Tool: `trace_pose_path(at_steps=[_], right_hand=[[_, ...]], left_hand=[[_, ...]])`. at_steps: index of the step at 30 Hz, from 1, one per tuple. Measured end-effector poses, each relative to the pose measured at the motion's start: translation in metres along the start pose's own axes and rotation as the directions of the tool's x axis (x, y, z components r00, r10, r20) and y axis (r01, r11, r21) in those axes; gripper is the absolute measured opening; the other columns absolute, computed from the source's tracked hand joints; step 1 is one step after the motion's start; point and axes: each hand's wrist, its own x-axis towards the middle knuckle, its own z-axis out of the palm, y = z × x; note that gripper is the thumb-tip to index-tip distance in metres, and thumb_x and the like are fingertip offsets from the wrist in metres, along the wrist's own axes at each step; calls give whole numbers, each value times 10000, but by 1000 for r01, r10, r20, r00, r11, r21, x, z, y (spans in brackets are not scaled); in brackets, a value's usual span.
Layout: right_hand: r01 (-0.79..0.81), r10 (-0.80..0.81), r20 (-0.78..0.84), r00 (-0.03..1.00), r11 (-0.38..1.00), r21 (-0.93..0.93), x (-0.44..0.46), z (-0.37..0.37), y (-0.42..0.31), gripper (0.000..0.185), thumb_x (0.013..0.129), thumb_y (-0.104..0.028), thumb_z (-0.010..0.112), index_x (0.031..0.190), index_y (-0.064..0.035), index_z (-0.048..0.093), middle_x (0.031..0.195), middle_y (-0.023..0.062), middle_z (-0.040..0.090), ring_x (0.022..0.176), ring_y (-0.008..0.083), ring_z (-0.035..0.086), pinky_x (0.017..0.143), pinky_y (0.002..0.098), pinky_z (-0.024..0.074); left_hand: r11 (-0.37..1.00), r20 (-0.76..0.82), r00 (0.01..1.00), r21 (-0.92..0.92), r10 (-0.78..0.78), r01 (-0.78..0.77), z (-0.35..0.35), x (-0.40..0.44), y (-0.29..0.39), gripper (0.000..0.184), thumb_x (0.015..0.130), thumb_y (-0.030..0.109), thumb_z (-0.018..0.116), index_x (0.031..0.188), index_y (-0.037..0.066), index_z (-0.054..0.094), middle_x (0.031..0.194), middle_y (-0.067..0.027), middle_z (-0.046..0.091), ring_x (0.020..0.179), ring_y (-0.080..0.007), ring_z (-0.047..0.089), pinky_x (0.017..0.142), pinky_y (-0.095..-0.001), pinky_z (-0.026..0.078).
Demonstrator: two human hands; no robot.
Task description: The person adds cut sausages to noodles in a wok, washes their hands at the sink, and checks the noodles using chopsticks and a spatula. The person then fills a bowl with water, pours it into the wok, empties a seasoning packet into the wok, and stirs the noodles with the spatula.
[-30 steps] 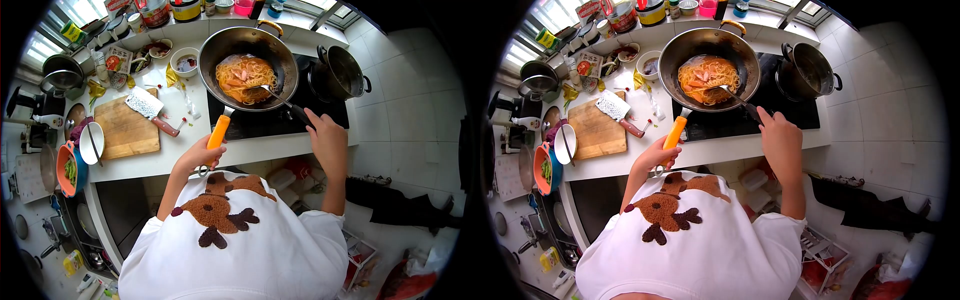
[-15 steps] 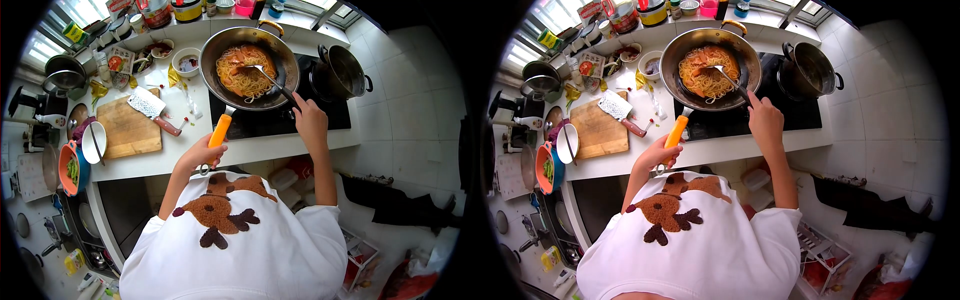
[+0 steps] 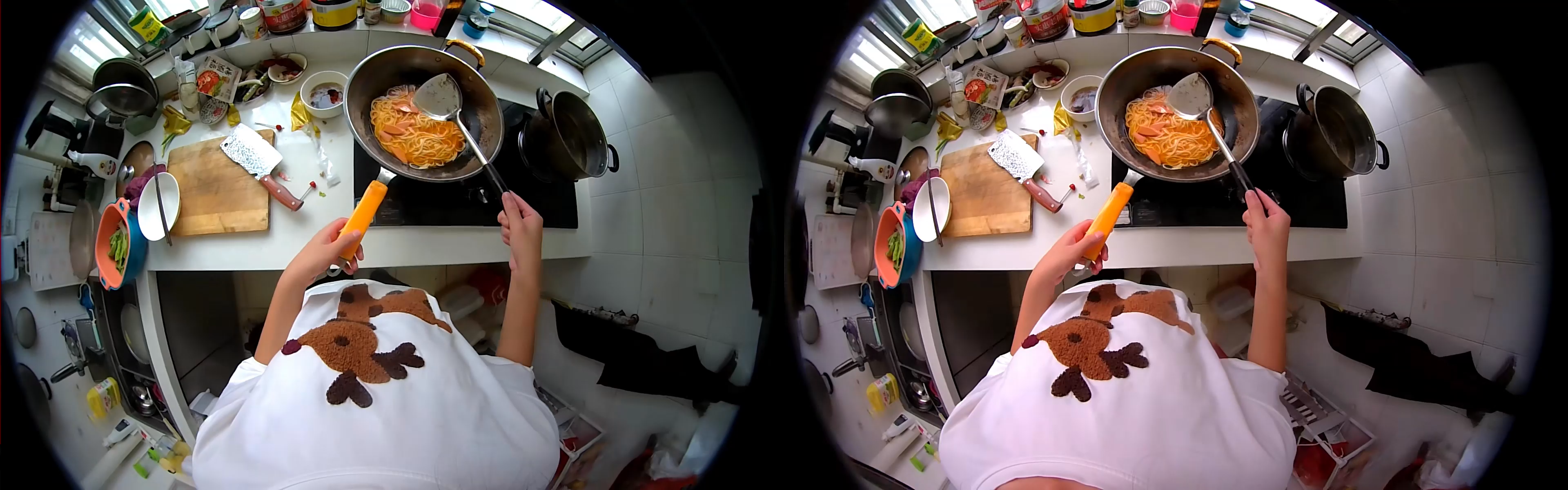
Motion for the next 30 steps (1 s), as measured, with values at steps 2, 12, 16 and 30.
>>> trace_pose_path(at_steps=[2, 12, 16, 30], right_hand=[[-62, 52, 93, 994, 992, 111, 12, 1, 8, 205, 861, -228, 532, 881, -24, 550, 537, -47, 408, 379, -6, 273, 347, 153, 171], [-227, 96, 405, 909, 930, 289, 10, 27, 19, 196, 886, -224, 479, 896, -30, 492, 518, -37, 351, 359, 9, 243, 325, 167, 169], [-79, 29, 310, 950, 985, 150, 12, 29, 16, 224, 878, -233, 496, 922, -13, 483, 528, -33, 384, 365, 7, 270, 326, 166, 184], [177, -160, 174, 972, 981, -85, 28, 37, 26, 250, 845, -218, 548, 874, -33, 383, 566, 22, 461, 419, 50, 379, 361, 194, 282]], left_hand=[[1000, 2, 1000, 19, -3, 3, 3, -6, -1, 304, 881, 303, 459, 1067, 65, 424, 709, -57, 538, 567, -109, 539, 519, -213, 452], [996, -138, 987, -29, 78, -82, 12, -9, -10, 328, 864, 296, 495, 1089, 64, 438, 710, -39, 532, 572, -86, 520, 504, -208, 440], [992, -160, 984, 109, 77, -60, 12, -13, -6, 437, 792, 244, 611, 1140, 59, 422, 687, -17, 504, 514, -62, 480, 456, -187, 404], [983, -198, 977, 175, 83, -49, 18, -12, -11, 526, 726, 180, 659, 1169, 27, 421, 670, -5, 478, 456, -54, 418, 423, -189, 372]])
